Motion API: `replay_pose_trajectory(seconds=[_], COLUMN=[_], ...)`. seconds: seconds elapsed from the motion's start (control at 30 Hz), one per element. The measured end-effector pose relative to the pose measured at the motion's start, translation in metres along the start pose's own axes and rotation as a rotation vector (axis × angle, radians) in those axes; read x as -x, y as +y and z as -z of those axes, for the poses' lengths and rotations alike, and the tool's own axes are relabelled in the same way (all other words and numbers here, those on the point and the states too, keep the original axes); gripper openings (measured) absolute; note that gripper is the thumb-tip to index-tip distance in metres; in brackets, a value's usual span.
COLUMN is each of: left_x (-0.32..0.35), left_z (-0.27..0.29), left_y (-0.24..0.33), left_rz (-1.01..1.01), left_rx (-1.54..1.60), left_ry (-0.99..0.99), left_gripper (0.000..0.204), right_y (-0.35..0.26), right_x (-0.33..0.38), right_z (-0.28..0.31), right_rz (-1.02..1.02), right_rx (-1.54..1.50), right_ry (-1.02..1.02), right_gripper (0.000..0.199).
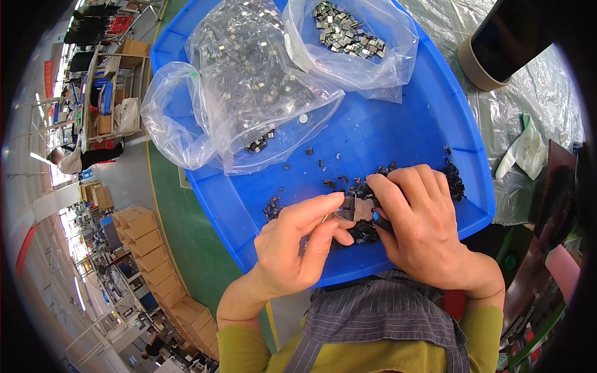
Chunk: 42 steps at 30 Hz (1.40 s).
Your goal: The recorder is using a pair of side cutters to trim small black electronic components over a blue tray in a factory setting.
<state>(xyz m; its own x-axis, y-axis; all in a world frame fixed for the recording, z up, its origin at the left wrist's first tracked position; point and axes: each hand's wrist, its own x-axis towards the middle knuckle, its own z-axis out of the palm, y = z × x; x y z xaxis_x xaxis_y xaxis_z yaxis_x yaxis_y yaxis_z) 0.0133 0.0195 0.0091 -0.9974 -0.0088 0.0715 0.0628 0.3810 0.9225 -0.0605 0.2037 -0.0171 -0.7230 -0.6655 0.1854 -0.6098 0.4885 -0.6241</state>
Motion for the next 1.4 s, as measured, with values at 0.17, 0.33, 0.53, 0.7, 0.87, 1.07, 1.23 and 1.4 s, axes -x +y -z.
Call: replay_pose_trajectory(seconds=[0.17, 0.33, 0.53, 0.7, 0.87, 1.07, 1.23, 1.4], left_x=[-0.0007, 0.0001, 0.0001, 0.0001, -0.0005, 0.0022, 0.0037, 0.0015], left_z=[0.0002, 0.0003, 0.0033, 0.0022, 0.0011, -0.0028, -0.0043, -0.0008], left_y=[-0.0008, 0.0005, 0.0019, 0.0014, 0.0007, 0.0005, 0.0006, 0.0024], left_rz=[-0.016, 0.005, 0.085, 0.075, 0.05, 0.048, 0.052, 0.103], left_rx=[-0.033, 0.013, 0.133, 0.107, 0.059, 0.072, 0.14, 0.256], left_ry=[-0.004, -0.002, -0.027, -0.02, -0.019, 0.009, 0.015, -0.013], left_gripper=[0.03, 0.029, 0.027, 0.026, 0.026, 0.027, 0.029, 0.027], right_y=[0.0007, 0.0009, 0.0004, 0.0002, 0.0013, -0.0014, -0.0006, 0.0025], right_x=[0.0008, 0.0015, 0.0009, 0.0002, 0.0001, 0.0013, 0.0033, 0.0004], right_z=[-0.0018, 0.0018, 0.0038, -0.0002, -0.0029, 0.0035, 0.0026, 0.0049], right_rz=[-0.006, -0.005, -0.014, -0.005, 0.01, -0.013, 0.004, 0.027], right_rx=[0.013, -0.003, -0.092, -0.013, 0.033, -0.011, -0.03, -0.146], right_ry=[-0.011, -0.039, -0.086, -0.022, 0.034, -0.024, -0.036, -0.095], right_gripper=[0.041, 0.046, 0.052, 0.048, 0.045, 0.041, 0.05, 0.033])
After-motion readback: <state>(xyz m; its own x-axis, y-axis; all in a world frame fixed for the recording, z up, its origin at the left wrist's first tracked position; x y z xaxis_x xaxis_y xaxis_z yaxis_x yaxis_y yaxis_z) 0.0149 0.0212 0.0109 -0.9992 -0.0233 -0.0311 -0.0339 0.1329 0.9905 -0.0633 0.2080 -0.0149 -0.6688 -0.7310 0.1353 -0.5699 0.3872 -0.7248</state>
